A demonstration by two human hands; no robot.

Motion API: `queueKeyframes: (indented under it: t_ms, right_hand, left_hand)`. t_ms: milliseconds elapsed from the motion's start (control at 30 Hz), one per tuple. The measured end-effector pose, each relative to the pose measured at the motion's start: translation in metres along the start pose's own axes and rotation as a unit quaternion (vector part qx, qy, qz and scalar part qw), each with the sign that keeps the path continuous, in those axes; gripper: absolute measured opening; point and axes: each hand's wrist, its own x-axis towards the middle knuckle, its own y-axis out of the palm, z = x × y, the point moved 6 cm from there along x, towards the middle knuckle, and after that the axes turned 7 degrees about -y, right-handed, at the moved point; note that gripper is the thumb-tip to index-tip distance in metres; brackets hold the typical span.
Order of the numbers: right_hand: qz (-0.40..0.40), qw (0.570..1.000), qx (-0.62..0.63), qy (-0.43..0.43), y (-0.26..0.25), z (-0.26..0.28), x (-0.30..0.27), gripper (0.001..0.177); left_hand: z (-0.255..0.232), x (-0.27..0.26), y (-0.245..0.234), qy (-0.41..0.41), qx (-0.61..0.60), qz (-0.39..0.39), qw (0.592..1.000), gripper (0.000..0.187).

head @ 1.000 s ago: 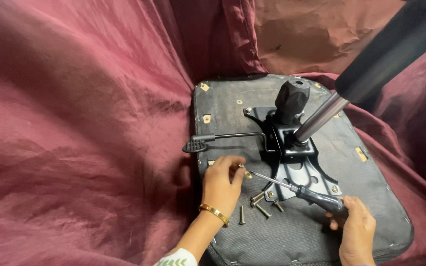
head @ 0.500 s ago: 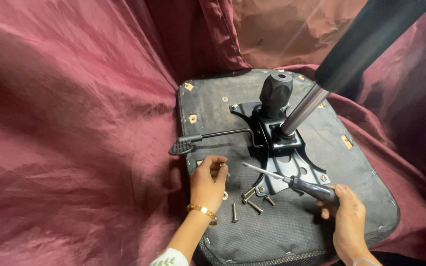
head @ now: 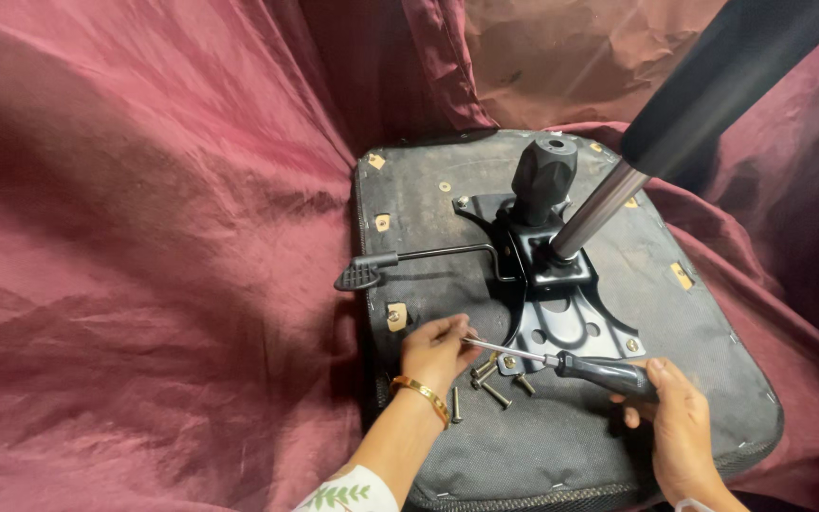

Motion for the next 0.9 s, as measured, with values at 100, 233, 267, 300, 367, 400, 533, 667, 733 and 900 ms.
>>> queueKeyframes:
  t_ms: [100,233,267,300,367,400,533,667,733,900]
  right_hand:
    - [-0.006,1.0,0.01,0.008,-0.003,-0.002,0.002,0.041]
    - [-0.003,1.0,0.009,0.006,-0.002,-0.002,0.001,0.041]
    - [0.001,1.0,0.006,0.003,-0.001,-0.002,0.0,0.041]
    - [0.005,1.0,0.009,0.003,0.0,-0.001,0.001,0.041]
    - [0.01,1.0,0.016,0.007,0.001,0.0,0.001,0.042]
    - [0.02,1.0,0.007,0.009,0.001,0.0,0.0,0.041]
    - [0.048,0.999,-0.019,0.011,0.005,0.005,0.002,0.038]
    - [0.034,0.999,-0.023,0.025,0.009,0.004,0.002,0.036]
    - [0.037,0.998,-0.03,0.029,0.01,0.004,0.003,0.035]
    - [0.038,0.998,-0.046,0.027,0.011,0.008,0.001,0.036]
  left_hand:
    - [-0.006,-0.002,0.005,0.028,-0.006,0.02,0.999,0.027]
    - [-0.026,-0.004,-0.003,0.094,0.051,0.029,0.994,0.027]
    - [-0.029,-0.006,-0.005,0.093,0.086,0.033,0.991,0.028]
    - [-0.032,-0.009,-0.006,0.092,0.12,0.038,0.988,0.029]
    - [-0.043,-0.018,-0.006,0.133,0.175,0.046,0.975,0.026]
    - [-0.048,-0.023,-0.004,0.153,0.201,0.052,0.966,0.025]
    - [-0.074,-0.055,-0.021,0.237,0.362,-0.075,0.898,0.023]
    - [-0.078,-0.085,-0.023,0.276,0.413,-0.052,0.866,0.019]
    - [-0.074,-0.094,-0.022,0.272,0.402,-0.029,0.874,0.018]
    - [-0.075,-0.107,-0.017,0.272,0.409,-0.046,0.87,0.019]
